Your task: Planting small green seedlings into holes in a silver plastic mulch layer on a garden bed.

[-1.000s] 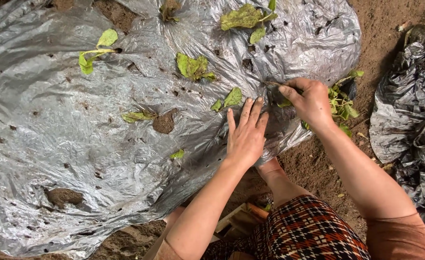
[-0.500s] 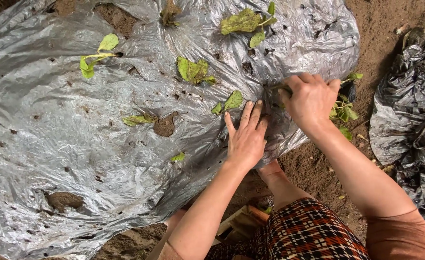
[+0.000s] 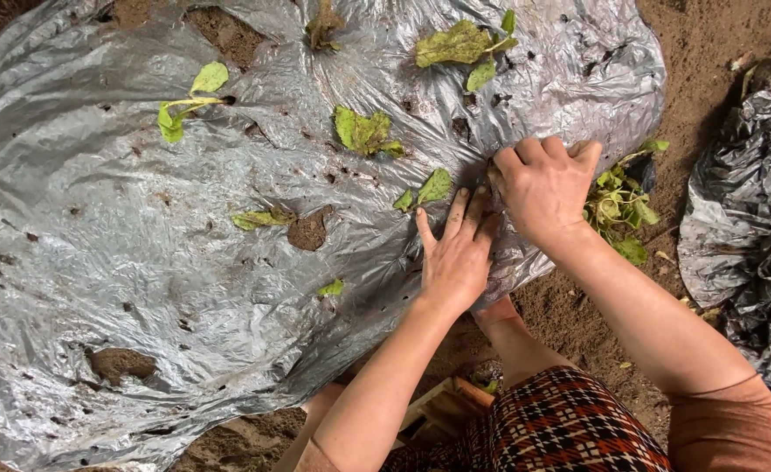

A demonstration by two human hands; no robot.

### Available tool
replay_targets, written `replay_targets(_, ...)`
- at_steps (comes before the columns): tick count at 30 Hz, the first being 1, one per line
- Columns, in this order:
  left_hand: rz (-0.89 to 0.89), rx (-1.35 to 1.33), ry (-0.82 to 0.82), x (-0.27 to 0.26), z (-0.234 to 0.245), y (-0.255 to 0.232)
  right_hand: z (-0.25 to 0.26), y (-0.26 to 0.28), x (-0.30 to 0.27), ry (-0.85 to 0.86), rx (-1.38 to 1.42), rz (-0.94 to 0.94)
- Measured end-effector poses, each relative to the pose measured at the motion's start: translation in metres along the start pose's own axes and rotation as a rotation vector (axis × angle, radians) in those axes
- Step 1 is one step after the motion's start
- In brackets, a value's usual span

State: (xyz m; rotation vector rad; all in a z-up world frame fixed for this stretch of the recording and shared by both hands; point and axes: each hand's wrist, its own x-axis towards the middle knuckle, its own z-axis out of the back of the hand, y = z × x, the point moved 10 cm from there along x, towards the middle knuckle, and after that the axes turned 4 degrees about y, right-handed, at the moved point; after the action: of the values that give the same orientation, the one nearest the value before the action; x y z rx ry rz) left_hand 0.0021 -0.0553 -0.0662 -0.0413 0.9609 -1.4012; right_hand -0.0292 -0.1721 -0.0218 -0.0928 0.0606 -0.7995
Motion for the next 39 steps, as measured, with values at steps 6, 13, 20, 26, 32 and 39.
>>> replay_targets(6,0.007,-0.014,0.02,0.0,0.004,-0.001,-0.003,-0.004,0.002,-0.101,-0.027,0.037)
replay_targets(13,-0.007,-0.007,-0.01,-0.001,0.003,-0.002,0.003,0.0,-0.001,-0.177,0.002,0.091)
replay_targets(20,-0.001,0.03,-0.031,0.001,0.001,-0.001,-0.015,0.004,-0.001,-0.145,0.032,0.103)
replay_targets(26,-0.007,0.014,-0.029,0.001,-0.001,0.001,-0.007,-0.016,-0.001,0.078,0.037,-0.045)
replay_targets(32,-0.004,0.004,-0.029,0.002,-0.007,0.003,-0.033,-0.012,-0.013,0.094,0.044,-0.061)
replay_targets(39,-0.014,0.051,-0.06,0.003,-0.011,0.004,-0.039,0.006,-0.012,-0.005,0.056,0.033)
